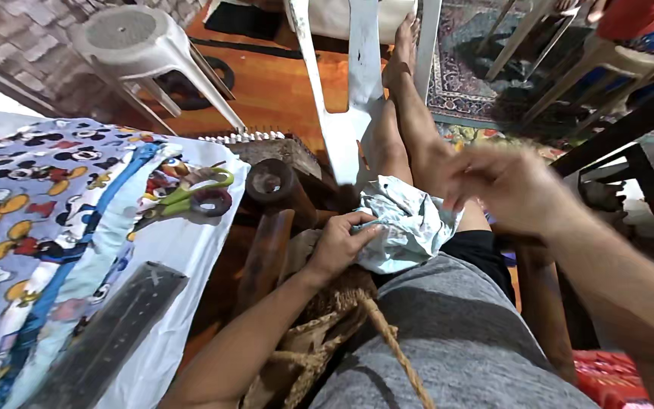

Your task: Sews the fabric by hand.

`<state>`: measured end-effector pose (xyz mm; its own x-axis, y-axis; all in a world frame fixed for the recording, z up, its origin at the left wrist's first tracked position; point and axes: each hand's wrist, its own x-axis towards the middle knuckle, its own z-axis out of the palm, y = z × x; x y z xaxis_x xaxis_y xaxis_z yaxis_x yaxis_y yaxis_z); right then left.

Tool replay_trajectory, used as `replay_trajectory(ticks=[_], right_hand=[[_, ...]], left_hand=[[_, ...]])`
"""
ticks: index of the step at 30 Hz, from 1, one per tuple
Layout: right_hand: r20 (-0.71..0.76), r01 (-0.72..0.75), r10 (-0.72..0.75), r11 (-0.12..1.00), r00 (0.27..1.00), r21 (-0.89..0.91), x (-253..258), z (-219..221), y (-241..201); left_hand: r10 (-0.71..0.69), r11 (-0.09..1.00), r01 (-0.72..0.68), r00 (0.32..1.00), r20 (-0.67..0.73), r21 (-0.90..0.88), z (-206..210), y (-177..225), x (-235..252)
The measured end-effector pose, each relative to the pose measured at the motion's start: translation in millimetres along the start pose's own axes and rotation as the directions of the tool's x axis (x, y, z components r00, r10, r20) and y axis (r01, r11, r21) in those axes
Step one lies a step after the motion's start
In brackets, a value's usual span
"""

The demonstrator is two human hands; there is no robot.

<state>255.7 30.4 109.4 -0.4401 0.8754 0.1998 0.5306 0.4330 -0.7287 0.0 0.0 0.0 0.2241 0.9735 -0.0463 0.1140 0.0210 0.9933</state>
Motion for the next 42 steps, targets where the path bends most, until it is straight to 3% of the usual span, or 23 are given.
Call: replay_trajectory(ticks=[4,8,33,42], right_hand=[[0.1,0.044,-0.041,0.999,0.994,-0.026,-26.8,59.7,22.7],[0.061,0.069,-0.065,0.996,0.996,-0.065,-33.7,81.2,26.4],[0.013,0.043,-0.042,0.998,0.999,-0.039,-28.3,93.9,18.9],[-0.008,-0.076,0.076,0.997,0.997,0.006,-28.6,97.6,13.5]], left_hand=[[0.017,1.0,-0.017,1.0,-0.016,0.015,0.2,2.6,-2.0],[0.014,1.0,-0.014,1.0,-0.022,0.013,0.8,2.9,-2.6],[0.053,0.994,-0.049,0.998,-0.035,0.097,1.6,4.5,-4.6],[0.239,0.934,-0.207,0.967,-0.082,0.29,5.4,-3.7,-6.4]])
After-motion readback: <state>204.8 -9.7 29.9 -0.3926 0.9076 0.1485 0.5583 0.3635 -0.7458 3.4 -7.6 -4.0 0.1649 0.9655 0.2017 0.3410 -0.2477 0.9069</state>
